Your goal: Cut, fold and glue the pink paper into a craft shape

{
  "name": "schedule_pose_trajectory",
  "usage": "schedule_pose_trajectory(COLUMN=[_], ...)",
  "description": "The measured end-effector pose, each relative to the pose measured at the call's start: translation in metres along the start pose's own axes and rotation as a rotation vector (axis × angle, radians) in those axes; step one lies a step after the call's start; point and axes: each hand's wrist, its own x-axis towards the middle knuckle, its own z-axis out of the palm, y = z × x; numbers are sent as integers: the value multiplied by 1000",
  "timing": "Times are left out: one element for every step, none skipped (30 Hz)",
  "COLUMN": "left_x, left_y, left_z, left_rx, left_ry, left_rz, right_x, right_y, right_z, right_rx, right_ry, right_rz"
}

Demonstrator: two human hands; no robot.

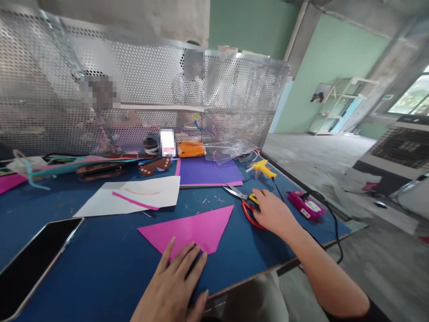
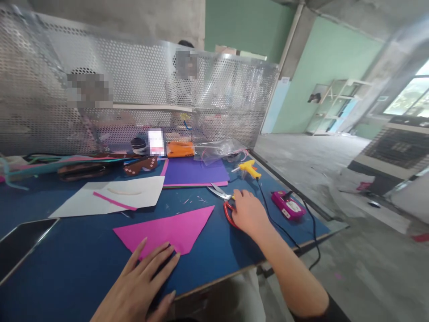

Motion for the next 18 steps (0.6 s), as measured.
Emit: schedule_pose_trajectory(left_x=[0, -1, -3, -5, -8, -12, -15, -18, -21, -22, -23, -23, -22, -21, -19, -17, -14, -11], left_y=[-1, -2, -3, -3, -4, -5, -5, -6, -6, -7, -6, -6, -4, -1, 2, 5, 7, 9], left_z=[1, 3, 7, 13, 20, 30, 41, 52, 63, 71, 76, 77, 74, 67, 58, 48, 37, 27], left_rx=[2, 11, 24, 42, 59, 75, 83, 74, 73, 76, 78, 75, 62, 44, 15, -29, -73, -115], left_ry=[2, 3, 1, 6, 23, 54, 144, 266, 298, 313, 308, 306, 297, 311, 252, 176, 116, 77], left_rz=[-6, -11, -5, 13, 24, 63, 65, 0, -24, -25, -34, -37, -43, -58, -60, -73, -111, -139], right_x=[8, 15, 19, 23, 25, 26, 26, 26, 26, 25, 25, 24, 23, 21, 18, 14, 10, 6], right_y=[5, 8, 10, 10, 9, 7, 5, 4, 2, 2, 2, 2, 4, 6, 9, 12, 16, 21], right_z=[0, 0, 1, 2, 3, 4, 4, 5, 5, 5, 6, 7, 8, 9, 10, 10, 9, 7], right_rx=[-37, -67, -89, -105, -118, -125, -129, -128, -122, -111, -96, -76, -51, -24, 6, 37, 69, 105], right_ry=[-62, -118, -166, -203, -228, -244, -250, -250, -245, -235, -223, -208, -192, -174, -157, -137, -120, -101], right_rz=[17, 26, 28, 25, 19, 9, 0, -7, -9, -5, 5, 17, 31, 46, 62, 81, 103, 127])
